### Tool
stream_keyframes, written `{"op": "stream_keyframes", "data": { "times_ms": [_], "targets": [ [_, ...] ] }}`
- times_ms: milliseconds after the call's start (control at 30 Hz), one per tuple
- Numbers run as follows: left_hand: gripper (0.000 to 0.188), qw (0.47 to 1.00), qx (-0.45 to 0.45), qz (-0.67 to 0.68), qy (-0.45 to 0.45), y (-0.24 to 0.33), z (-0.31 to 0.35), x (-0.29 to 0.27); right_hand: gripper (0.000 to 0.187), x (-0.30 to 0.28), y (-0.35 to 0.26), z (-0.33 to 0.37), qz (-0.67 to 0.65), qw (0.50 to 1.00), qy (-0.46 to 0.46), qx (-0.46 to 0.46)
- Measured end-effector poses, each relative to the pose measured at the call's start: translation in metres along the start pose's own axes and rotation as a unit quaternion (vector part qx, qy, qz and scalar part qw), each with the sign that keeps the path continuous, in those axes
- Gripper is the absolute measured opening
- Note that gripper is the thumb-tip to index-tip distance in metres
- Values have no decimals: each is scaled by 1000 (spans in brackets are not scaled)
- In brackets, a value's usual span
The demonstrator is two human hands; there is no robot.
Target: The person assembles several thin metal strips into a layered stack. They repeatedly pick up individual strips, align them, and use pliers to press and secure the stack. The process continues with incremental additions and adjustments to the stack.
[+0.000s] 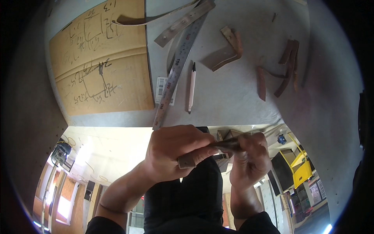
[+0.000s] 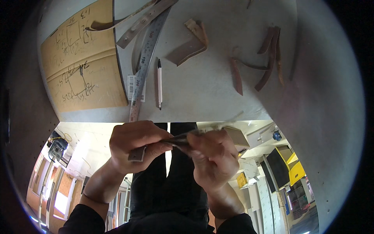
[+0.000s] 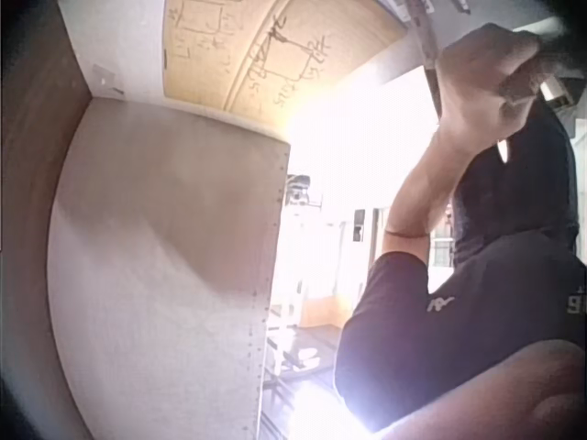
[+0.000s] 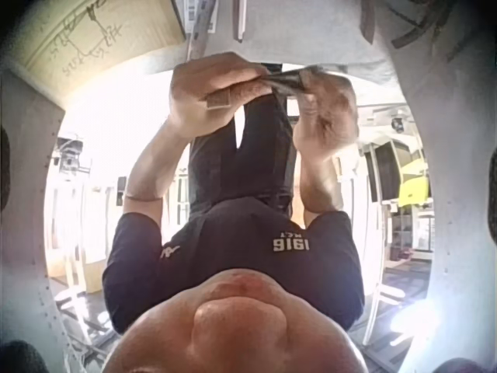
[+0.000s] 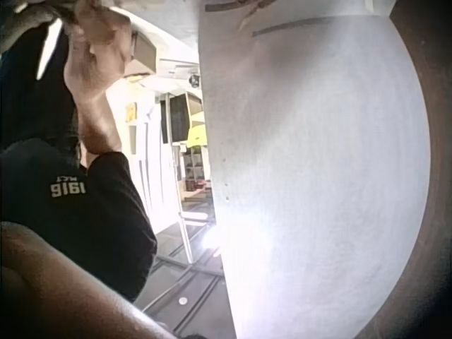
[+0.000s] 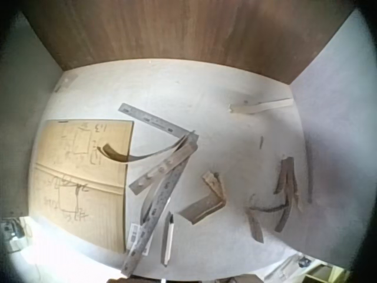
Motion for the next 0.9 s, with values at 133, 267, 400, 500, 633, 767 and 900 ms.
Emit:
{"op": "stream_keyframes", "data": {
  "times_ms": [133,267,400,500,633,767,900],
  "targets": [
    [15,997,-8,-48,54,3,0,-7,17,-24,8,10,-45,973,224,26],
    [10,991,6,-132,26,6,-2,-7,18,-35,-38,-25,123,989,68,-53],
    [10,988,-120,-17,-97,-9,-1,-3,35,13,-22,-27,252,916,-295,-99],
    [9,953,-255,114,-120,-19,11,1,29,6,-13,-26,198,942,-251,-103],
    [16,896,-380,206,-101,-27,16,7,31,9,-3,-23,157,958,-222,-87],
    [28,844,-449,279,-91,-37,21,11,32,14,9,-17,118,967,-226,0],
    [42,827,-329,456,17,-48,19,17,30,11,22,-7,17,971,-163,176]
  ]
}}
Point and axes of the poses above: each hand's wrist, its own z-axis away from the middle knuckle, its own x-axis out of the palm, y = z × x, the point moved 6 cm from there along -z, towards the middle knuckle, and after that the axes turned 5 degrees about -x, right-handed, at the moved point
